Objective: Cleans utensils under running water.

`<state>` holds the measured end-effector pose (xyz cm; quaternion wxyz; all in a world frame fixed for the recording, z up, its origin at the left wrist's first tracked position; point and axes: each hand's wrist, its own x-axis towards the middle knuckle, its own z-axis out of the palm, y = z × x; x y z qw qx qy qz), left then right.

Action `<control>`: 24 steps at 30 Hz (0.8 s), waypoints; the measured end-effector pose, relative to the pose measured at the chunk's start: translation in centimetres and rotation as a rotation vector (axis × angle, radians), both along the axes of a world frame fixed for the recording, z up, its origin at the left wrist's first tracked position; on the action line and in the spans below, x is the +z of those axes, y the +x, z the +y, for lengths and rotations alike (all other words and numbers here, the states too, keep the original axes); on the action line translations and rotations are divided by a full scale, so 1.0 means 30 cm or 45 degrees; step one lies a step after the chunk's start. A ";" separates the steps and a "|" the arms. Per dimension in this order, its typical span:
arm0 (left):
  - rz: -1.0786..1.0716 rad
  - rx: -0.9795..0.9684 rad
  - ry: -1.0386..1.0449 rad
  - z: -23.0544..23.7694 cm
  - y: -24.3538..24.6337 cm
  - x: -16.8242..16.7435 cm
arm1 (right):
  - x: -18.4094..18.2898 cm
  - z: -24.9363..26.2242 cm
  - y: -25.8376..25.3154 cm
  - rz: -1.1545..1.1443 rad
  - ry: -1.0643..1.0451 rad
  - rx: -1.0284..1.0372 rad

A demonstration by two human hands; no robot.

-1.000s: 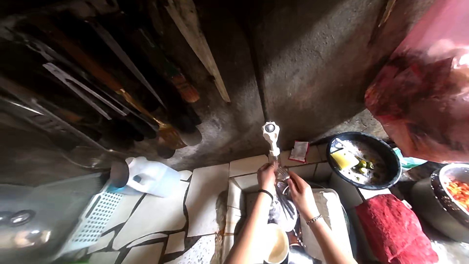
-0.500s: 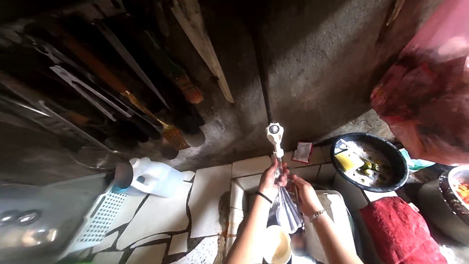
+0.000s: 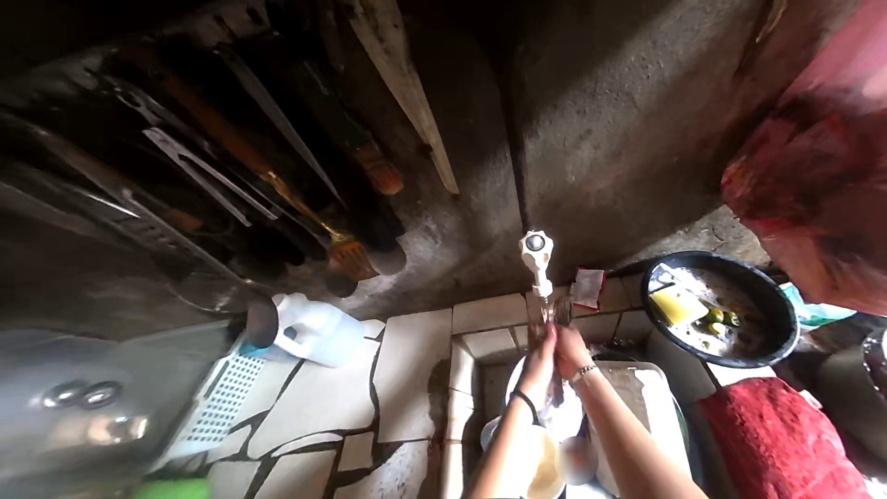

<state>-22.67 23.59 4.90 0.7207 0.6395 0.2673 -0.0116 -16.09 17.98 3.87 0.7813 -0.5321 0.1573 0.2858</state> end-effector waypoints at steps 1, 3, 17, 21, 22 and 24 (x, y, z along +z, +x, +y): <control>0.008 0.003 0.030 -0.025 -0.039 -0.008 | -0.004 0.027 0.019 -0.032 -0.014 -0.039; 0.070 0.112 0.245 -0.056 -0.102 -0.034 | 0.003 0.053 0.035 -0.065 0.023 0.009; 0.010 -0.142 0.233 0.048 0.075 -0.070 | 0.090 -0.139 0.042 -0.620 -0.763 0.840; 0.046 -0.102 0.068 0.036 0.149 -0.128 | 0.406 -0.182 0.120 -1.289 -0.899 0.506; 0.072 -0.103 0.056 0.034 0.155 -0.123 | 0.476 -0.159 0.147 -1.574 -0.955 0.520; 0.145 -0.155 0.092 0.033 0.142 -0.103 | 0.583 -0.089 0.216 -2.127 -1.243 0.749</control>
